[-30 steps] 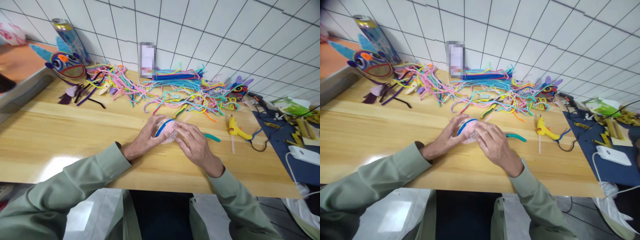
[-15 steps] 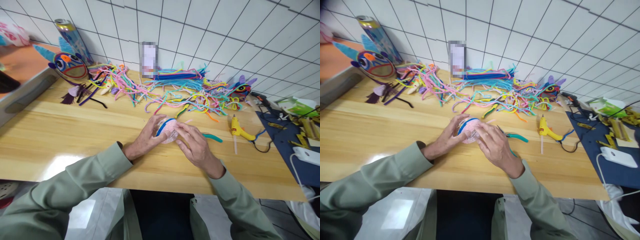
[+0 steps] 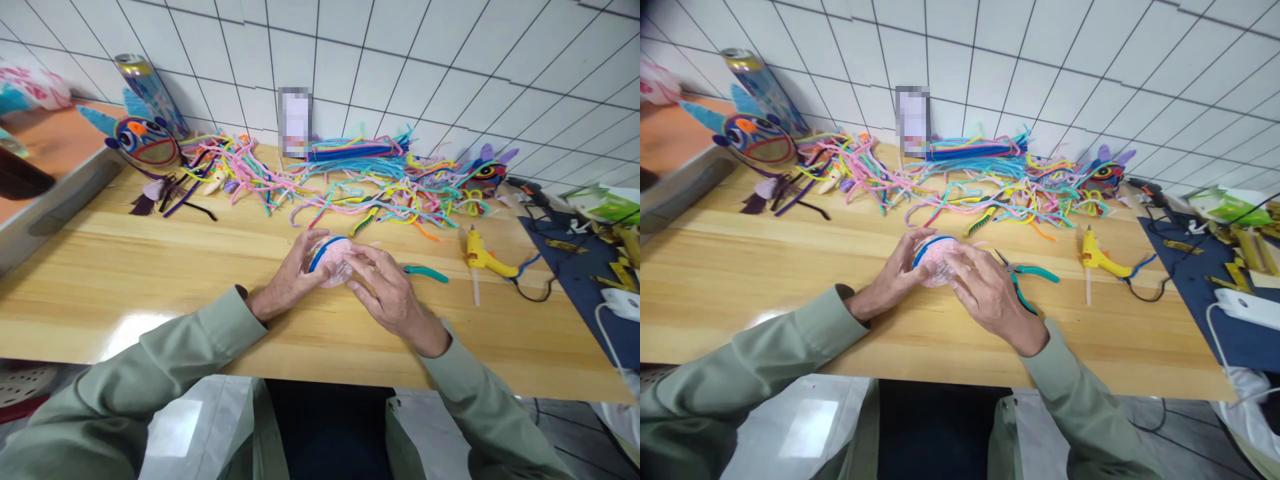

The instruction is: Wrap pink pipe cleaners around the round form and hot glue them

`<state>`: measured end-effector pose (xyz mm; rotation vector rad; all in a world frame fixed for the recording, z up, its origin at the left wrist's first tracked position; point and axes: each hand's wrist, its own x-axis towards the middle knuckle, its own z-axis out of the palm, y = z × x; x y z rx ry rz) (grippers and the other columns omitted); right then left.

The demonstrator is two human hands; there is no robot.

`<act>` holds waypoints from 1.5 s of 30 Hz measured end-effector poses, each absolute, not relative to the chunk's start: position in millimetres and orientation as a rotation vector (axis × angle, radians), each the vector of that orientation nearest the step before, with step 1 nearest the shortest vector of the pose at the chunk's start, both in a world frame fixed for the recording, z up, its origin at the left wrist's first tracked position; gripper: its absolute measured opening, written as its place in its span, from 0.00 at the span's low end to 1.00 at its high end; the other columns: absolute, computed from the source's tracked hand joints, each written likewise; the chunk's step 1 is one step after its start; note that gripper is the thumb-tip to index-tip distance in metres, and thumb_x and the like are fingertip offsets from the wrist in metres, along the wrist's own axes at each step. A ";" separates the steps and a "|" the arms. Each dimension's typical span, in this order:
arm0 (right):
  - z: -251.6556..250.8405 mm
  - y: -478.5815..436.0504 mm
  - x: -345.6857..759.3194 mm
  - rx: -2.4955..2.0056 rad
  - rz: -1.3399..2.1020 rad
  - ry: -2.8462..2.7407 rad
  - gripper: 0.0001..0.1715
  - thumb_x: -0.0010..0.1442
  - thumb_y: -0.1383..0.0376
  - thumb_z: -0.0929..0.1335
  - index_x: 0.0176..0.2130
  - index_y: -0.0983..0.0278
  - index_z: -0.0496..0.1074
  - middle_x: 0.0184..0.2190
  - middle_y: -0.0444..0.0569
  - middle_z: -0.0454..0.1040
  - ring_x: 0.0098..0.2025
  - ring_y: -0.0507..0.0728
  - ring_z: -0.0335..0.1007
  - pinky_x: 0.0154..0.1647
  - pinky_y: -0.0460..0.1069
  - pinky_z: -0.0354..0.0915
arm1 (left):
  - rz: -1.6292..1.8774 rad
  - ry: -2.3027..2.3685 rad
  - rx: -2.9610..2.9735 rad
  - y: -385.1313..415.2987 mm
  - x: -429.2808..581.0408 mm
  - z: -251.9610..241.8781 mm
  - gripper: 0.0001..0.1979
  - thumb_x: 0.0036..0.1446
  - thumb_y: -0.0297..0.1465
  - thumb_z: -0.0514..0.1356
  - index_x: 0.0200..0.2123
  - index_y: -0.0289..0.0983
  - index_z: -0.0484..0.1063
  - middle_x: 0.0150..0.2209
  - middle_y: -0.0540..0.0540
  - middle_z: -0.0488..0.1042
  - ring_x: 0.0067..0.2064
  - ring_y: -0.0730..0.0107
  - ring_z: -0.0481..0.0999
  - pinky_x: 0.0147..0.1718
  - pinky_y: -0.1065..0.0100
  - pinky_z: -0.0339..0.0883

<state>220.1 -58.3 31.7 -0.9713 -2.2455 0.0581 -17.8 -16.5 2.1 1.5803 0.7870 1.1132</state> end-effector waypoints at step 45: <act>22.9 -58.0 186.1 -1.069 -0.087 -1.924 0.18 0.67 0.67 0.72 0.56 0.58 0.73 0.53 0.57 0.80 0.56 0.68 0.79 0.57 0.67 0.78 | 1.033 0.883 1.658 -20.3 -16.6 11.7 0.25 0.75 0.47 0.56 0.67 0.42 0.61 0.68 0.38 0.66 0.72 0.51 0.67 0.74 0.47 0.65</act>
